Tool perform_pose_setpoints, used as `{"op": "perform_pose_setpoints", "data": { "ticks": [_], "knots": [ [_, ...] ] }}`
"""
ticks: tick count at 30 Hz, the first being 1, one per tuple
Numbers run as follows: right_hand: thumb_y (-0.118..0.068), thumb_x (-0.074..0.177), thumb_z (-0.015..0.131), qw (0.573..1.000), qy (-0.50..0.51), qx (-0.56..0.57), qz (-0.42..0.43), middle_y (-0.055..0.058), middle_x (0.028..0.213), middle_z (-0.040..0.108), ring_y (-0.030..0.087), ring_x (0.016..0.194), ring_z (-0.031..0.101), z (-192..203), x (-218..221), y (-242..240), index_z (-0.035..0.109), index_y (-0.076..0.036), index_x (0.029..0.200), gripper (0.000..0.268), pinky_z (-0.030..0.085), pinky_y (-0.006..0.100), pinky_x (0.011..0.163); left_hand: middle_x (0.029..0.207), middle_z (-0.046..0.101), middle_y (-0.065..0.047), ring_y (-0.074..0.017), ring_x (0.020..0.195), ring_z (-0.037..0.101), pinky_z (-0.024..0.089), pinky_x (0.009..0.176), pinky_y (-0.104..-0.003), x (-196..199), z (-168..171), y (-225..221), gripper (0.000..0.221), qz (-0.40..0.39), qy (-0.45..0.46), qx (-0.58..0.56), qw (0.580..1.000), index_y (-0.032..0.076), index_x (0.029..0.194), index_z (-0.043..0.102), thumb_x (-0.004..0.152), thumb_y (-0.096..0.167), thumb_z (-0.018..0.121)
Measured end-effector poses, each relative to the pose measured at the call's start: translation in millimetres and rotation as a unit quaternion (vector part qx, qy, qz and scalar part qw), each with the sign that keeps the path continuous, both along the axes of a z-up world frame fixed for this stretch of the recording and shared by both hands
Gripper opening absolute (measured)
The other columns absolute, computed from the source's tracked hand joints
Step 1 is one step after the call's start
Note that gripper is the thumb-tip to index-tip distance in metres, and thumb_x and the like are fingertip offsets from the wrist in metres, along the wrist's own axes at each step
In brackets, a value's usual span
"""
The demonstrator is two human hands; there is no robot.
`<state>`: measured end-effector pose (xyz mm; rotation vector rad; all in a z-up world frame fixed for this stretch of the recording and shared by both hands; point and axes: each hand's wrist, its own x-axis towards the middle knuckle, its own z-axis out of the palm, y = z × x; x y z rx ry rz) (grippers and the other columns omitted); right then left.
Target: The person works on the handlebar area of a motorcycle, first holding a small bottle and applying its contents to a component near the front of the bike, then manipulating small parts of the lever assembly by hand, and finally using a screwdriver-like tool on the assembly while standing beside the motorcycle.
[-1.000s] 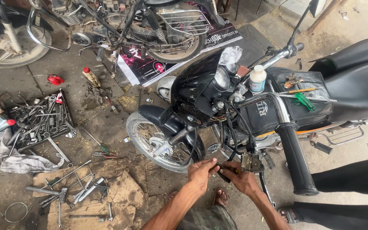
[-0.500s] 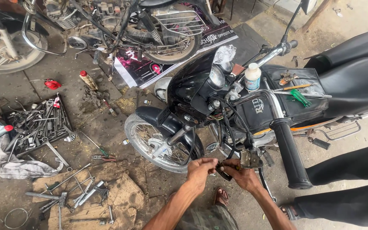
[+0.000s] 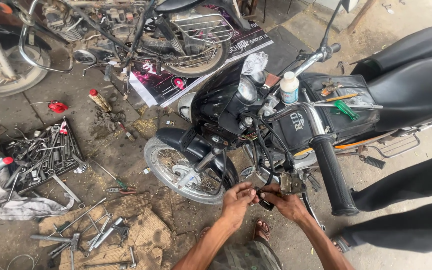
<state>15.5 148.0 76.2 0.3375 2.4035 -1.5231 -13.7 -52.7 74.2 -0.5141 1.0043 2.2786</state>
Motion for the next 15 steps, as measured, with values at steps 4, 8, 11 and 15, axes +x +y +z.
{"op": "perform_pose_setpoints", "data": {
  "ticks": [4,8,11,15],
  "knots": [
    [-0.024,0.087,0.075,1.0,0.004,0.013,0.011,0.006,0.094,0.081,0.016,0.087,0.073,4.9,-1.2,0.8,0.079,-0.008,0.11,0.029,0.06,0.034,0.08,0.106,0.076,-0.011,-0.0148,0.08,0.073,0.062,0.075,-0.024,-5.6,8.4,-2.7,0.039,-0.136,0.153,-0.178,0.962,0.0,0.13,0.064,0.091,-0.002,0.067],
    [-0.023,0.084,0.078,1.0,0.003,-0.004,0.006,0.006,0.09,0.08,0.016,0.083,0.072,4.0,-5.7,3.7,0.081,-0.007,0.105,0.026,0.058,0.032,0.078,0.101,0.075,-0.014,-0.0152,0.079,0.071,0.063,0.076,-0.025,-15.8,-32.6,2.2,0.03,-0.124,0.149,-0.064,0.979,-0.007,0.126,0.068,0.096,-0.003,0.062],
    [-0.024,0.084,0.079,1.0,-0.005,-0.007,0.0,0.006,0.086,0.079,0.016,0.08,0.07,5.7,-7.1,5.1,0.082,-0.006,0.1,0.024,0.057,0.032,0.074,0.1,0.075,-0.015,-0.0151,0.077,0.071,0.064,0.075,-0.025,-18.4,-38.6,1.2,0.03,-0.125,0.101,-0.009,0.987,-0.007,0.125,0.068,0.096,-0.005,0.061],
    [-0.025,0.084,0.08,1.0,0.004,-0.003,0.005,0.004,0.085,0.079,0.015,0.079,0.07,8.1,-9.3,4.9,0.082,-0.007,0.098,0.023,0.056,0.033,0.073,0.1,0.074,-0.017,-0.0157,0.076,0.07,0.064,0.071,-0.024,-21.4,-35.6,6.2,0.03,-0.128,0.093,-0.031,0.987,-0.007,0.125,0.069,0.096,-0.006,0.062]
  ]
}}
